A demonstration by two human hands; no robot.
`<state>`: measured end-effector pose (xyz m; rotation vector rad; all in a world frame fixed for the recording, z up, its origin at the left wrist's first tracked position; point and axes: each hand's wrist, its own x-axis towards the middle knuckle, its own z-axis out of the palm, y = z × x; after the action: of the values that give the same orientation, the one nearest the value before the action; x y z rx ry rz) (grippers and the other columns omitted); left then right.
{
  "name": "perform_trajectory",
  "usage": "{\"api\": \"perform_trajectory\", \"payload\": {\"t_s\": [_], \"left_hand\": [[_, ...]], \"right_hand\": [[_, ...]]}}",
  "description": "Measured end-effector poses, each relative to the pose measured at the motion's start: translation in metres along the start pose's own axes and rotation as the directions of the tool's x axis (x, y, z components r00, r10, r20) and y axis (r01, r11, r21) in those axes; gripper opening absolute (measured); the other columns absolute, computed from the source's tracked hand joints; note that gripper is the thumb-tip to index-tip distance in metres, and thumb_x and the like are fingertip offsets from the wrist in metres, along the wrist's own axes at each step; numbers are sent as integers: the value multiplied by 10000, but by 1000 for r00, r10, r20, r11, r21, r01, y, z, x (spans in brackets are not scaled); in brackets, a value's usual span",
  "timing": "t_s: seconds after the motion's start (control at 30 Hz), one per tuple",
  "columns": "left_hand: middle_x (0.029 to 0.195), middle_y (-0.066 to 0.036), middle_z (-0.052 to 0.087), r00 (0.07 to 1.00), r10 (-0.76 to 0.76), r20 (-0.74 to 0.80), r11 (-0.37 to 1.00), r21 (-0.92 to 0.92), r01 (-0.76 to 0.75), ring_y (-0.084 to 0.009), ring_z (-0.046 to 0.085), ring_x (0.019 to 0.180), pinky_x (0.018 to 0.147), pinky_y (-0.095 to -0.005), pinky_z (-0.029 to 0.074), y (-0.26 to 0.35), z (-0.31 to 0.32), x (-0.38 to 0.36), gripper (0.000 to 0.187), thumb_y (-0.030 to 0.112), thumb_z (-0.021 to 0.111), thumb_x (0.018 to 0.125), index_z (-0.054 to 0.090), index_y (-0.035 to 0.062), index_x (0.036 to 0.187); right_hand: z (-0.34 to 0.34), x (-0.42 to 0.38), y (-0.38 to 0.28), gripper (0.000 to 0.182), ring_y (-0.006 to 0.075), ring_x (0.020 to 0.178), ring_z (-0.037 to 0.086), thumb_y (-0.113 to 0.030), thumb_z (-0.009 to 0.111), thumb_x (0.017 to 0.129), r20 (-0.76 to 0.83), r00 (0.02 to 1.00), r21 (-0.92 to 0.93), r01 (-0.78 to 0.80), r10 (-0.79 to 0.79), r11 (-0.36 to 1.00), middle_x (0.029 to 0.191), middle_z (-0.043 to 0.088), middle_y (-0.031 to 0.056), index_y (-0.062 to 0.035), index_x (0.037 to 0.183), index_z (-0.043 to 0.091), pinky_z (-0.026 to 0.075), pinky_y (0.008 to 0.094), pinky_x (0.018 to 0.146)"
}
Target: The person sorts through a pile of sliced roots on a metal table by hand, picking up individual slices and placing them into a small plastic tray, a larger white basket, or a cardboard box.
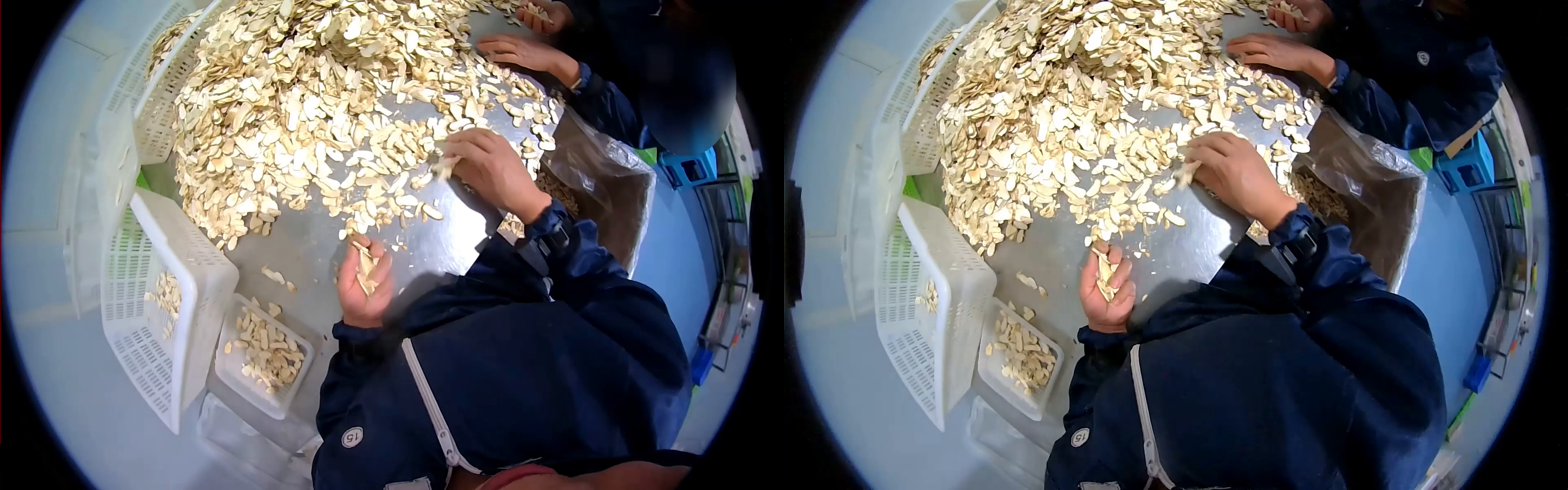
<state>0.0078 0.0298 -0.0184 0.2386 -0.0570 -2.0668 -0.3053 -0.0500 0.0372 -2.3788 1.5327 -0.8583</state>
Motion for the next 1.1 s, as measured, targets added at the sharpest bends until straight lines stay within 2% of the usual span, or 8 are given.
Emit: {"api": "perform_trajectory", "payload": {"t_s": [0.27,0.33,0.4,0.5,0.6,0.8,1.0,1.1], "left_hand": [[1082,-86,542,1000,-3,23,1000,7,3,-128,483,743,427,-208,386,0,0,1,252,268,416,1135,519,78,1265],[1088,-87,545,1000,-6,30,1000,7,5,-129,486,747,427,-208,387,0,-1,0,255,268,414,1136,520,77,1268],[1094,-90,548,1000,-10,30,1000,3,10,-129,489,751,428,-208,388,0,-2,0,259,267,410,1137,520,76,1272],[1101,-94,550,999,-8,45,1000,11,7,-130,491,753,431,-208,392,0,-1,0,262,264,403,1138,523,75,1275],[1105,-95,549,1000,-7,17,1000,0,7,-131,490,751,436,-208,396,1,0,-2,266,262,401,1139,525,74,1280],[1100,-89,544,999,-16,33,1000,-12,17,-128,487,751,440,-207,400,0,-3,-1,284,277,403,1142,533,75,1294],[1089,-81,540,999,-20,43,1000,0,20,-127,487,752,440,-206,398,1,-3,-1,286,278,407,1141,537,79,1299],[1088,-78,541,999,-24,48,1000,3,24,-126,486,755,439,-206,397,1,-3,0,282,277,411,1140,535,80,1300]], "right_hand": [[-32,-49,17,309,346,1256,595,-151,751,905,39,994,-213,-88,98,973,1324,660,105,-133,1211,723,482,469,1051],[-33,-44,25,237,337,1209,618,-102,731,896,-129,983,-303,-167,133,938,1254,691,122,-110,1132,755,512,458,1003],[-34,-36,19,216,334,1087,662,-101,732,891,-173,972,-202,-193,159,960,1176,711,121,-108,1104,763,551,432,926],[-18,-22,-6,196,331,945,690,-158,755,882,-45,998,3,-50,50,999,1045,714,106,-117,1073,765,582,418,824],[-1,-15,-20,230,309,952,681,-204,763,874,45,999,-33,-22,23,999,1070,700,94,-113,1086,752,565,412,852],[-2,-13,-24,209,354,943,687,-180,731,919,115,982,-38,-145,149,989,1058,711,124,-92,1108,736,571,423,842],[-20,-17,-9,250,356,929,701,-135,663,978,28,927,69,-375,374,925,1058,714,172,-55,1208,717,567,394,850],[-29,-14,-15,323,222,939,705,-105,639,997,187,859,241,-511,477,825,1064,721,126,-21,1307,675,558,331,851]]}}
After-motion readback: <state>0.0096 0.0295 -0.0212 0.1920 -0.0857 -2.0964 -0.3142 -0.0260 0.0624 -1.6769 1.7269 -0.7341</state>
